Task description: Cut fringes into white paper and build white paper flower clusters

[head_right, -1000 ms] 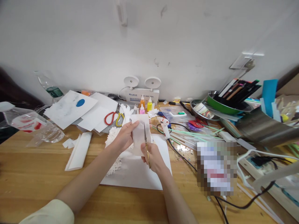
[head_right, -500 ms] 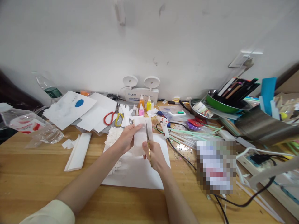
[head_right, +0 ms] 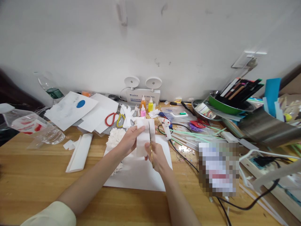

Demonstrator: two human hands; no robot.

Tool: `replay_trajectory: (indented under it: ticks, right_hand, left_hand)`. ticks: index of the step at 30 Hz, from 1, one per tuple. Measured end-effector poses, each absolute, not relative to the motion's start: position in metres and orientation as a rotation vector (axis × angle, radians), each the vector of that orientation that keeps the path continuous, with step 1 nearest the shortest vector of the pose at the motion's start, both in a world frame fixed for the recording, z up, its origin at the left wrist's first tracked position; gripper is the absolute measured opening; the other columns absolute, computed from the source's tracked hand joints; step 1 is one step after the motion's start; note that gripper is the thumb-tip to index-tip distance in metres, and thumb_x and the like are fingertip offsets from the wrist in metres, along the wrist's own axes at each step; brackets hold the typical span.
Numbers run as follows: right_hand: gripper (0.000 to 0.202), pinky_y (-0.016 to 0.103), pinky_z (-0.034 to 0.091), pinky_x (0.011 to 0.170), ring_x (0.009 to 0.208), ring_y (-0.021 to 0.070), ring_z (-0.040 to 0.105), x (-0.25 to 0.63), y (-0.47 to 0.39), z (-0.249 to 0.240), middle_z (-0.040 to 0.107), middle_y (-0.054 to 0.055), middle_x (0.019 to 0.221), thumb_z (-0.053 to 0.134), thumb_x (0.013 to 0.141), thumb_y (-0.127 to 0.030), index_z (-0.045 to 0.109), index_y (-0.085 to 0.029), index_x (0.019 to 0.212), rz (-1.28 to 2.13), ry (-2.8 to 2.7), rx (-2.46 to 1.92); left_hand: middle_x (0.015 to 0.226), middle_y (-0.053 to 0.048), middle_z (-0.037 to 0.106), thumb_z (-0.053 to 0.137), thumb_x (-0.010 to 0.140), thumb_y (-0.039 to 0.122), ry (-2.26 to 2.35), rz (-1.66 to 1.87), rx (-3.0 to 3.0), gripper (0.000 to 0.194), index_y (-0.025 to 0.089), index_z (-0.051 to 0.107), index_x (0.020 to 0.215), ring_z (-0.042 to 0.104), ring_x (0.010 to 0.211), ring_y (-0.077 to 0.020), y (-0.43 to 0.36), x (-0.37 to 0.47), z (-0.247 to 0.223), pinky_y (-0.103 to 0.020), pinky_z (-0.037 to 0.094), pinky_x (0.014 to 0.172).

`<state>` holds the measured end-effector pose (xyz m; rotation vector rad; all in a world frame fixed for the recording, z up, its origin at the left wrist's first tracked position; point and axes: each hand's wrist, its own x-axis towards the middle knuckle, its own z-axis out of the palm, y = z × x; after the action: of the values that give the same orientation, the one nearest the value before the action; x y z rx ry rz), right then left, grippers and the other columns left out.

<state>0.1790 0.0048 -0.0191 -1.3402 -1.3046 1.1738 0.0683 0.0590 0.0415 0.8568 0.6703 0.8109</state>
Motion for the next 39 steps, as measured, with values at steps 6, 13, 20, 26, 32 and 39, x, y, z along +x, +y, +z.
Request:
replay_trajectory:
  ticks: [6,13,20,26,32,39]
  right_hand:
    - [0.065,0.020,0.024,0.024,0.024,0.0056,0.030,0.175,0.006,-0.019,0.039,-0.003,0.031,0.037,0.061,-0.081,0.044,-0.018,0.049,1.226,-1.204,-1.351]
    - [0.064,0.019,0.021,0.023,0.021,0.0051,0.028,0.175,0.007,-0.022,0.036,-0.003,0.028,0.040,0.060,-0.081,0.042,-0.019,0.046,1.229,-1.172,-1.389]
    - [0.064,0.019,0.022,0.023,0.020,0.0059,0.030,0.175,0.007,-0.018,0.038,-0.002,0.027,0.042,0.058,-0.081,0.042,-0.019,0.044,1.278,-1.139,-1.416]
    - [0.067,0.018,0.021,0.023,0.020,0.0055,0.028,0.176,0.003,-0.013,0.033,-0.004,0.024,0.033,0.064,-0.081,0.041,-0.019,0.042,1.320,-1.181,-1.358]
    - [0.069,0.018,0.023,0.023,0.021,0.0051,0.033,0.180,0.002,-0.019,0.046,0.001,0.034,0.030,0.071,-0.076,0.049,-0.015,0.046,1.256,-1.249,-1.339]
    - [0.066,0.018,0.022,0.023,0.021,0.0058,0.033,0.185,0.003,-0.024,0.046,0.001,0.033,0.031,0.074,-0.073,0.049,-0.015,0.048,1.252,-1.244,-1.345]
  left_hand:
    - [0.076,-0.008,0.068,0.066,0.067,0.038,0.657,0.815,0.843,0.038,0.008,0.066,0.091,0.060,0.059,-0.0136,0.059,0.068,0.045,-0.022,0.041,0.052]
    - [0.080,-0.010,0.070,0.064,0.070,0.034,0.615,0.832,0.817,0.035,0.008,0.066,0.093,0.064,0.071,-0.0181,0.058,0.068,0.047,-0.025,0.046,0.061]
    - [0.079,-0.010,0.070,0.065,0.069,0.033,0.603,0.849,0.809,0.034,0.008,0.066,0.092,0.064,0.071,-0.0181,0.060,0.068,0.045,-0.026,0.046,0.064]
    - [0.068,-0.006,0.067,0.066,0.067,0.037,0.639,0.810,0.816,0.034,0.009,0.066,0.085,0.059,0.056,-0.0126,0.059,0.068,0.043,-0.021,0.042,0.051]
    - [0.059,-0.004,0.062,0.064,0.068,0.041,0.631,0.762,0.875,0.039,0.009,0.065,0.089,0.050,0.042,-0.0097,0.059,0.069,0.035,-0.021,0.037,0.040]
    - [0.053,-0.002,0.059,0.062,0.071,0.040,0.598,0.766,0.913,0.035,0.009,0.064,0.087,0.050,0.039,-0.0108,0.060,0.069,0.031,-0.025,0.042,0.044]
